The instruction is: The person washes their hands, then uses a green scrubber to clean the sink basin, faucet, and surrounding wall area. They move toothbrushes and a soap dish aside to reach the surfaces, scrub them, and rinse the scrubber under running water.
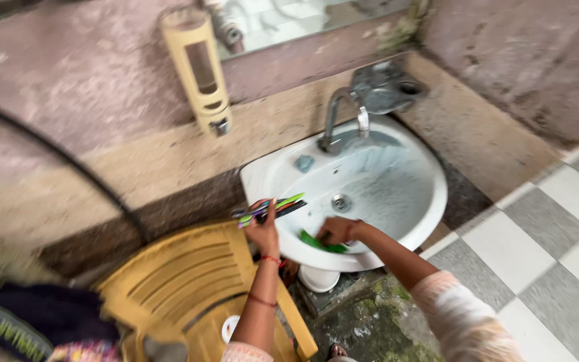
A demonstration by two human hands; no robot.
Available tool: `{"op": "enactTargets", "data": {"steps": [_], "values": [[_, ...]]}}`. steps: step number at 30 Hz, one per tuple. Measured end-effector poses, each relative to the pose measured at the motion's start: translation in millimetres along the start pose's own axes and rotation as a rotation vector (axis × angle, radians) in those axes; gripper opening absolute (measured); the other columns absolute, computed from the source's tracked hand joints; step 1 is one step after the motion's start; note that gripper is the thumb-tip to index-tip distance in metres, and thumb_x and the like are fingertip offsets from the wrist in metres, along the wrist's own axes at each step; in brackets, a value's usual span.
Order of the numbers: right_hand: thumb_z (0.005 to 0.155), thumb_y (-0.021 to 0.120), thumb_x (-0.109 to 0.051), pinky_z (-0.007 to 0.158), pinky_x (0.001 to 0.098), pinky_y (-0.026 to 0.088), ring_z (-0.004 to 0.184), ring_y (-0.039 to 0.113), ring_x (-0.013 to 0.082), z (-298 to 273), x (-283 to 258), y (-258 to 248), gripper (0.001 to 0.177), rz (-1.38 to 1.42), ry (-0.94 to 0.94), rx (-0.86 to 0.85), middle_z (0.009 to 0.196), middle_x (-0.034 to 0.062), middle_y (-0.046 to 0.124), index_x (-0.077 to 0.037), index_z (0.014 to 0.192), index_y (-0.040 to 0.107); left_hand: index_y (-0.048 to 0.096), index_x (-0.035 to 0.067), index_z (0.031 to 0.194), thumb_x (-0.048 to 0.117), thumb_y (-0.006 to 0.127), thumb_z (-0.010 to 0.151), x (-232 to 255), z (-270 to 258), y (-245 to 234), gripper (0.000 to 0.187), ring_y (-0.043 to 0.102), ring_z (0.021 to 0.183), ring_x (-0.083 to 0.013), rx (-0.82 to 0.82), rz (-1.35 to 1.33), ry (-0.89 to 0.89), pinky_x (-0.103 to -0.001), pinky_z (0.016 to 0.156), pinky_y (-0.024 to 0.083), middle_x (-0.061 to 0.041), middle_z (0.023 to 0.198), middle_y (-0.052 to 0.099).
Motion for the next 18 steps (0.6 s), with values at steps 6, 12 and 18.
{"op": "enactTargets", "data": {"steps": [6,12,18], "values": [[0.084,0.071,-0.013,0.091,0.0433,0.059,0.105,0.072,0.0318,-70,88,-29,0.028,-0.416,0.562,0.154,0.112,0.0152,0.076,-0.014,0.109,0.082,0.073,-0.002,0.092,0.010,0.083,0.088,17,3,38,0.015,0.064,0.072,-0.0071,-0.270,0.191,0.017,-0.026,0.067,0.054,-0.004,0.081,0.072],[0.073,0.076,-0.020,0.093,0.0429,0.056,0.103,0.071,0.0338,7,41,-11,0.045,-0.311,0.188,0.126,0.113,0.0120,0.075,-0.028,0.118,0.076,0.075,0.001,0.089,0.014,0.088,0.076,-5,-3,83,0.023,0.074,0.064,-0.0178,-0.594,0.538,0.001,-0.031,0.060,0.054,-0.011,0.071,0.074],[0.076,0.079,-0.021,0.094,0.0377,0.056,0.103,0.072,0.0249,-33,60,-10,0.039,-0.162,0.146,0.019,0.114,0.0033,0.076,-0.029,0.115,0.078,0.075,0.001,0.088,0.020,0.089,0.076,2,13,104,0.027,0.074,0.068,-0.0157,-0.612,0.491,0.200,-0.030,0.060,0.056,-0.011,0.076,0.076]]}}
Point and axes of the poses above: each hand's wrist, its own z-axis towards the middle knuckle, its own y-axis out of the palm, x = y × z, the point moved 10 cm from there along z, towards the middle knuckle
